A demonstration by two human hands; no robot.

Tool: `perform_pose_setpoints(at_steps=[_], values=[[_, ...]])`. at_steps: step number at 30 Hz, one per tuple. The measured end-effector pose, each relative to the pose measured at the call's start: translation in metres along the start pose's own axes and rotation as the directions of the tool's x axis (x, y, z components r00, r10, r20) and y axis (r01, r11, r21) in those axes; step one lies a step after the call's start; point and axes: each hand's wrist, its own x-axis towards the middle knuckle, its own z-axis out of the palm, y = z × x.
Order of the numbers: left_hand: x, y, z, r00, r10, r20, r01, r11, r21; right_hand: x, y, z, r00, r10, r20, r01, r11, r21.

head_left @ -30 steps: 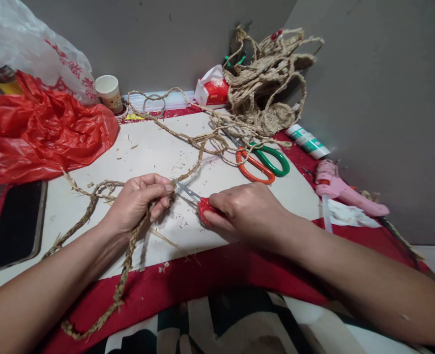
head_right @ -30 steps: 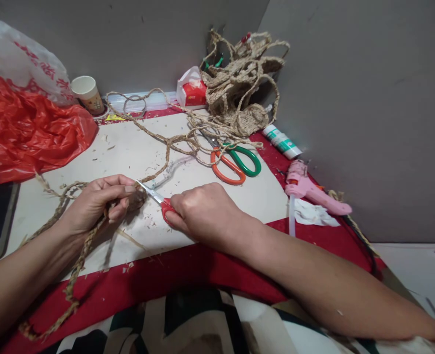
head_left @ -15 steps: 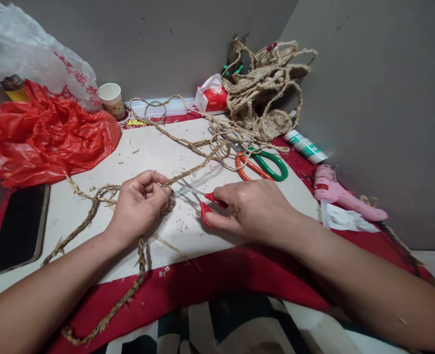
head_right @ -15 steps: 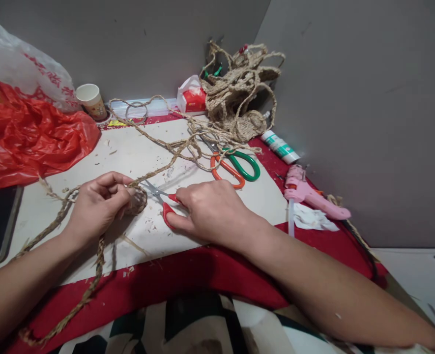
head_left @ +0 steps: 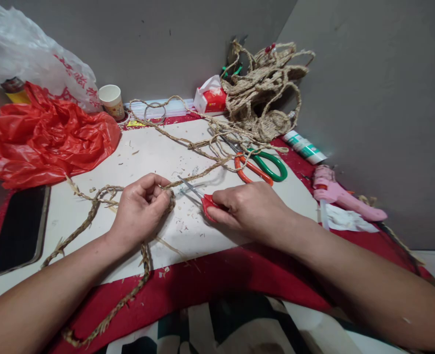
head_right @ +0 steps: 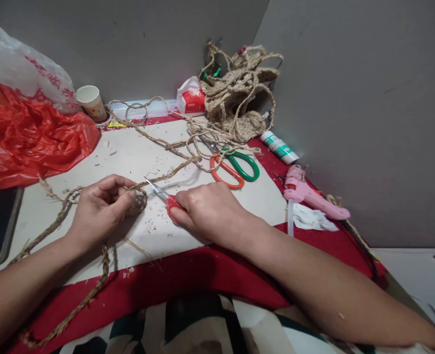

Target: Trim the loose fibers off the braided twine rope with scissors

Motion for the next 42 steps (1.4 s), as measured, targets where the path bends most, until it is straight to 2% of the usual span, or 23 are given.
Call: perform_pose_setpoints(at_steps=[5, 9, 16, 19, 23, 25, 30, 33, 37, 42], values=[[0.001, 0.003, -0.001, 0.999, -0.048, -0.006, 0.047, 0.995, -0.087, 0.0, 0.003, 0.0, 0.993, 0.058, -0.106, -0.045, 0.992, 0.121], [0.002, 0.001, -0.001, 0.997, -0.078, -0.015, 0.076, 0.992, -0.099, -0.001, -0.002, -0.001, 0.996, 0.033, -0.088, -0.023, 0.994, 0.106], [0.0, 0.002, -0.001, 0.999, 0.018, -0.043, -0.018, 1.0, 0.002, 0.0, -0.004, 0.001, 0.999, 0.024, -0.021, -0.023, 0.999, 0.027], [-0.001, 0.004, 0.0, 0.998, 0.018, -0.065, -0.017, 1.0, 0.01, 0.0, -0.001, 0.002, 1.0, 0.002, -0.006, -0.001, 0.998, 0.067], [0.0, 0.005, 0.0, 0.998, -0.021, -0.067, 0.018, 0.999, -0.051, 0.0, 0.002, 0.0, 0.995, 0.055, -0.079, -0.039, 0.981, 0.191], [0.002, 0.005, -0.001, 0.997, -0.057, -0.047, 0.052, 0.995, -0.09, -0.001, 0.002, 0.0, 0.993, 0.077, -0.093, -0.053, 0.97, 0.237], [0.007, 0.006, -0.005, 0.984, -0.176, 0.016, 0.175, 0.964, -0.201, -0.002, -0.003, 0.0, 0.994, 0.034, -0.101, -0.009, 0.97, 0.243], [0.01, 0.006, -0.007, 0.963, -0.247, 0.104, 0.267, 0.913, -0.31, -0.002, -0.003, 0.003, 0.99, 0.018, -0.143, 0.009, 0.983, 0.183], [0.009, 0.004, -0.008, 0.937, -0.267, 0.228, 0.343, 0.834, -0.433, -0.001, -0.003, 0.006, 0.985, -0.025, -0.168, 0.037, 0.997, 0.071], [0.006, 0.002, -0.006, 0.919, -0.279, 0.278, 0.384, 0.794, -0.472, -0.001, -0.004, 0.006, 0.988, -0.051, -0.146, 0.046, 0.998, -0.039]])
